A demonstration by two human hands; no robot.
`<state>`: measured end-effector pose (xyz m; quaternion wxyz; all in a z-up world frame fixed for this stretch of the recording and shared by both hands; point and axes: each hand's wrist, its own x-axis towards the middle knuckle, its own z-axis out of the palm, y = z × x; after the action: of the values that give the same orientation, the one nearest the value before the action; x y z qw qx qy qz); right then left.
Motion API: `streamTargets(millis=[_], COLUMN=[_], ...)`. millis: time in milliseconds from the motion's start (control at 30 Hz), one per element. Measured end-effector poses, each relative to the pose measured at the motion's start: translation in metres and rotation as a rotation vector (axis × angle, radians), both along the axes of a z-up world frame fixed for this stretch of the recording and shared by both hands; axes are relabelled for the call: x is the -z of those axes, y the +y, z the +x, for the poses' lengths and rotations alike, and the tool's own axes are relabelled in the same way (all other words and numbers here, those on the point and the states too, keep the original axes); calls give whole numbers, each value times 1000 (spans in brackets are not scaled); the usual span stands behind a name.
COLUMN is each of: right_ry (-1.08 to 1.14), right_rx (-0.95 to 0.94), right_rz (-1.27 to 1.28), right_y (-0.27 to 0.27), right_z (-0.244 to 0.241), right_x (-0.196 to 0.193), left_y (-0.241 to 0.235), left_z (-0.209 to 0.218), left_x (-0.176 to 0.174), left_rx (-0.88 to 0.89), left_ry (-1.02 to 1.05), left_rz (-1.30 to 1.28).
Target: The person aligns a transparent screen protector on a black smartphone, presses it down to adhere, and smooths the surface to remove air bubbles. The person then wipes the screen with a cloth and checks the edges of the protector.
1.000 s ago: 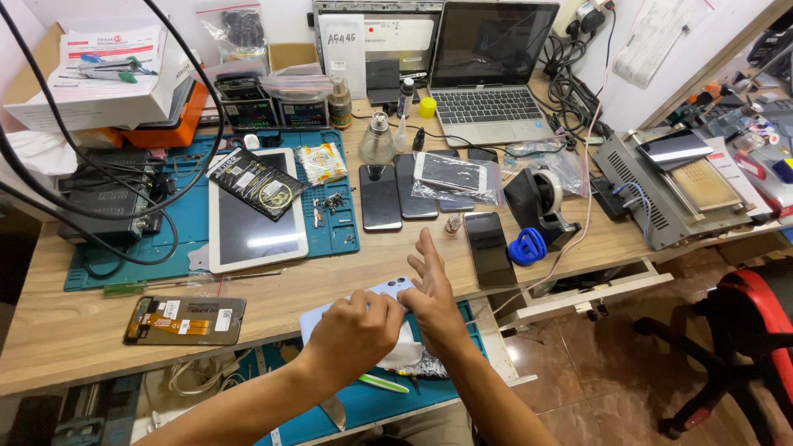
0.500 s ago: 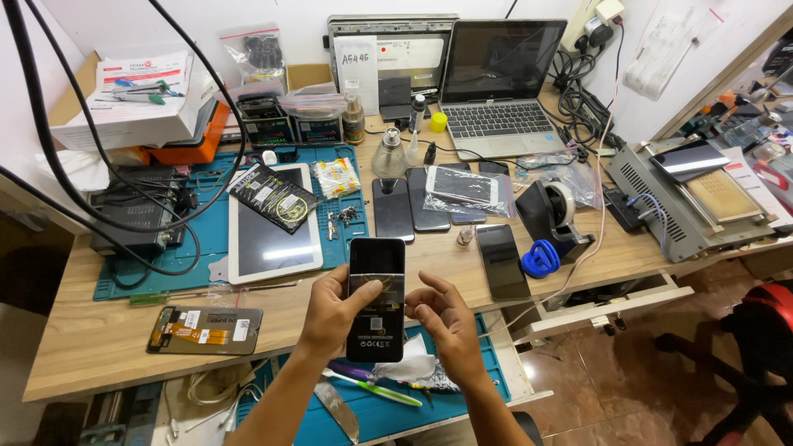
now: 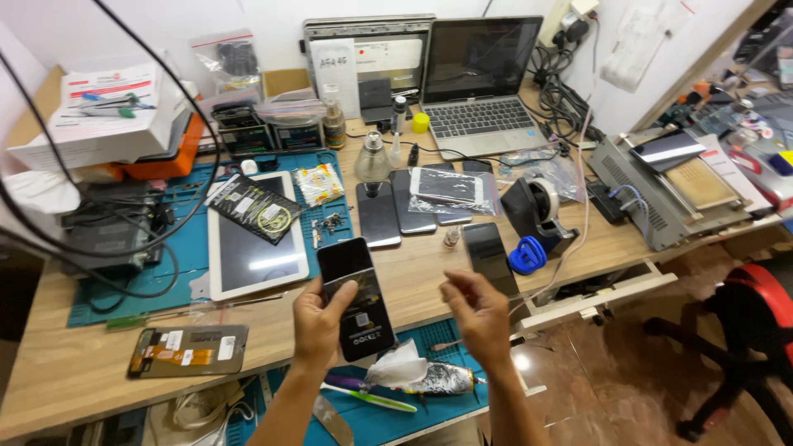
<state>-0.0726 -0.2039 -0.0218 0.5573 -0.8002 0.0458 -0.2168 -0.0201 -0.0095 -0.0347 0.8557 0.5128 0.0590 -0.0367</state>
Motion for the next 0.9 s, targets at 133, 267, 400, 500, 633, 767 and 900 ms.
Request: streamTargets(millis=[133,267,400,500,633,767,900], right_ry=[-253,62,518,579,496,488,295], right_rx=[335,598,319,306,292,328,288], right_rz=[-219,-257,-270,-255,-164,186,554], right_y=[-89,-179,-191,-201,-217,-216,-227], right_z=[20,44,50,57,70,71,63], right_x=[-10,-16,-38,-29,-6,-5,19], left_y=[3,1,-5,-12,-16,-20,-20], left_z=[4,4,8,8,3,1,1], left_x=[-1,1,2,7,5,4,7], left_rx=[-62,-106,-114,-105,-52,-39,-30], left_ry=[51,58,79,84,85,83,70], left_rz=[-73,-100,-52,-60,-12,-19,-28])
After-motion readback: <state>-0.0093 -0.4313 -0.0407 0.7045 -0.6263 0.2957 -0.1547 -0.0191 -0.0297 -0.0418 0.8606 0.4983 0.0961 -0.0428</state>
